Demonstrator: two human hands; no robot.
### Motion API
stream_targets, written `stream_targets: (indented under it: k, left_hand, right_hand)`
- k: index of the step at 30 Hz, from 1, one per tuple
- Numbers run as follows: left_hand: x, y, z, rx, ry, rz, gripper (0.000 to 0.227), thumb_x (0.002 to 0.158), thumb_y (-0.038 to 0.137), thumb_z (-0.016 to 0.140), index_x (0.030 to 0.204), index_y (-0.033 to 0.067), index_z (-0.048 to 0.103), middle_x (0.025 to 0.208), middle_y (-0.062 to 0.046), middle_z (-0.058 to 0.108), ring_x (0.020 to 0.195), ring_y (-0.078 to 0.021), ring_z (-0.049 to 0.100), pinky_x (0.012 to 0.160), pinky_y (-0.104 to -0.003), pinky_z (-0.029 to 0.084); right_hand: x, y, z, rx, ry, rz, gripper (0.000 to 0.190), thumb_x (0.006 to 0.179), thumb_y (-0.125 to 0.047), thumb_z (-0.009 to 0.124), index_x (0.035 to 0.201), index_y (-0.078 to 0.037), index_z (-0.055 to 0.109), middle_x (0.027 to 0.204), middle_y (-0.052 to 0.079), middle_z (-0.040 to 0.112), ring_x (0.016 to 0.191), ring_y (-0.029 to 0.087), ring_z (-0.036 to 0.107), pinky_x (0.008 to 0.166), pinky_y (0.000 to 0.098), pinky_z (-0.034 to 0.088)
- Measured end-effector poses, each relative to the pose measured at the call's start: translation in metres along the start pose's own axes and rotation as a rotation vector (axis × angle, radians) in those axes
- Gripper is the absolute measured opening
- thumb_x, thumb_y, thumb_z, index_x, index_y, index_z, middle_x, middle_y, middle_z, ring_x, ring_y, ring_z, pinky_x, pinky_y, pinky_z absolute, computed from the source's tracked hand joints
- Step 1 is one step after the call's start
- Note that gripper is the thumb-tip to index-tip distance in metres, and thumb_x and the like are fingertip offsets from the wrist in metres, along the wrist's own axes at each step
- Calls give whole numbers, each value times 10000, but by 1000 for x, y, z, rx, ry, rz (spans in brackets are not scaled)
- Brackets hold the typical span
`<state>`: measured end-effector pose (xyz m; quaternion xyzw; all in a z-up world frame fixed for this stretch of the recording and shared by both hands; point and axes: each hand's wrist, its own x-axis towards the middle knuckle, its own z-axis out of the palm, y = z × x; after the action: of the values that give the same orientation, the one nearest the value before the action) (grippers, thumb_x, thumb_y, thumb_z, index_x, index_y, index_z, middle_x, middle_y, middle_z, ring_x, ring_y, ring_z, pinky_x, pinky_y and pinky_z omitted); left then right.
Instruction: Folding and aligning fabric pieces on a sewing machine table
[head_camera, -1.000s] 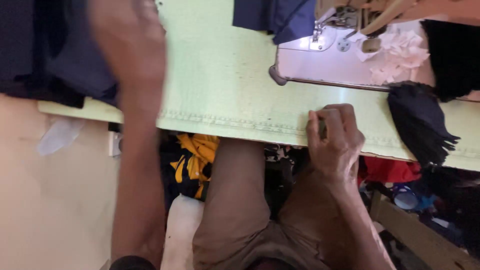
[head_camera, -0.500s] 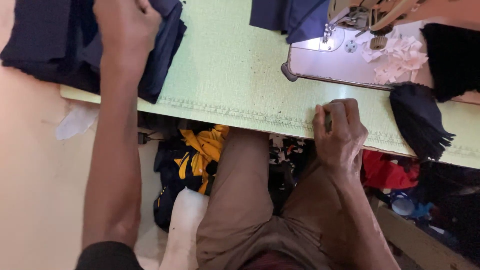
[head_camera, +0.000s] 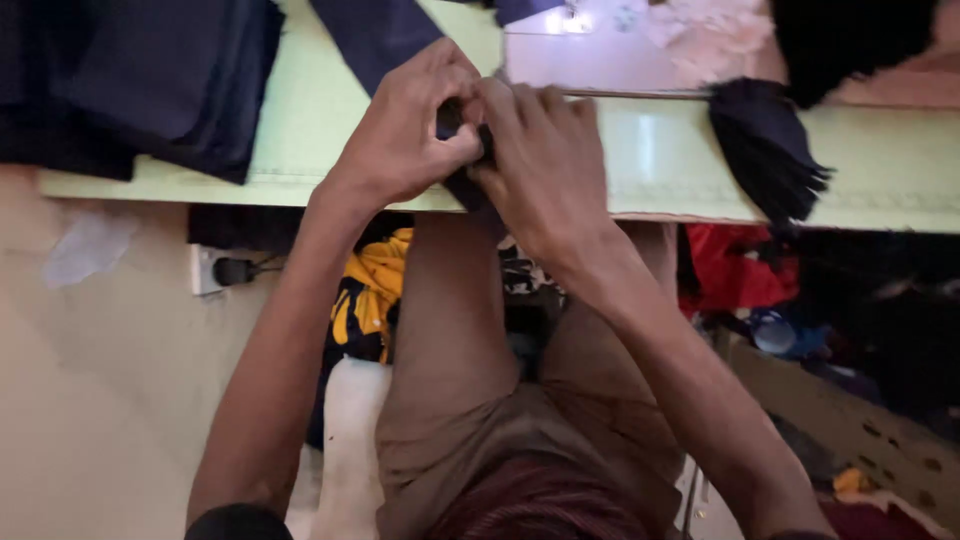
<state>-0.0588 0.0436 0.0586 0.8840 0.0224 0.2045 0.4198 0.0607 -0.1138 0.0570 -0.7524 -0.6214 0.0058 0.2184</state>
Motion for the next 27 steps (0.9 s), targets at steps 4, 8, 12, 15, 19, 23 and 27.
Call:
stream_targets:
  k: [4, 8, 12, 15, 19, 23, 27]
  left_hand:
    - [6, 30, 3, -199, -129, -100, 449, 873, 36, 524, 1306, 61, 410, 1263, -164, 491, 1222, -304, 519, 1042, -461, 426]
    - [11, -31, 12, 145, -99, 149, 641, 635, -184, 497, 1243, -3, 586, 1235, -206, 608, 1177, -394, 521, 1011, -419, 319]
    - [30, -91, -20, 189, -5, 115, 395, 777, -46, 561, 1093, 93, 752, 1132, -95, 738, 1083, -314, 665, 945, -412, 427]
    - [45, -110, -6, 243, 92, -51, 170, 1025, 83, 625, 1096, 148, 764, 1090, -57, 760, 1018, -258, 678, 849, -397, 451]
    - [84, -81, 58, 330, 154, 224, 98, 835, 14, 701, 888, 89, 735, 921, -113, 758, 846, -354, 683, 713, -449, 456]
    - [67, -62, 80, 667, 219, 112, 704, 935, 98, 1020, 1427, 105, 516, 1440, -118, 557, 1321, -391, 525, 1073, -482, 439]
    - [34, -23, 80, 722, 77, -79, 559, 1122, 180, 790, 1516, 32, 422, 1564, -140, 412, 1481, -349, 352, 1269, -507, 329]
  right_hand:
    - [-1, 3, -17, -26, 84, 144, 186, 956, -58, 607, 1130, -39, 543, 845, 167, 679, 574, 400, 575, 433, 506, 370]
    - [-41, -38, -69, 331, 5, 119, 226, 940, 111, 548, 1139, 11, 586, 709, 120, 622, 574, 246, 569, 465, 386, 343]
    - [-101, -55, -70, 965, -218, 343, 147, 975, -114, 553, 1089, -68, 633, 853, 16, 609, 733, 139, 602, 678, 275, 445]
    - [-148, -49, -30, 1475, -376, 781, 218, 1004, -196, 609, 1120, -13, 585, 856, 79, 618, 802, 217, 681, 693, 294, 529]
    - [-185, -24, 29, 1259, -415, 1087, 170, 992, -210, 583, 979, -44, 548, 858, 259, 844, 793, 263, 827, 712, 314, 646]
    - [-215, 18, 46, 273, -573, 610, 287, 1005, -350, 623, 953, -89, 516, 709, 184, 647, 696, 516, 605, 570, 555, 370]
    - [-157, 42, -40, 153, -169, 781, 164, 1020, -318, 632, 1072, -211, 744, 969, 47, 745, 861, 215, 675, 783, 387, 480]
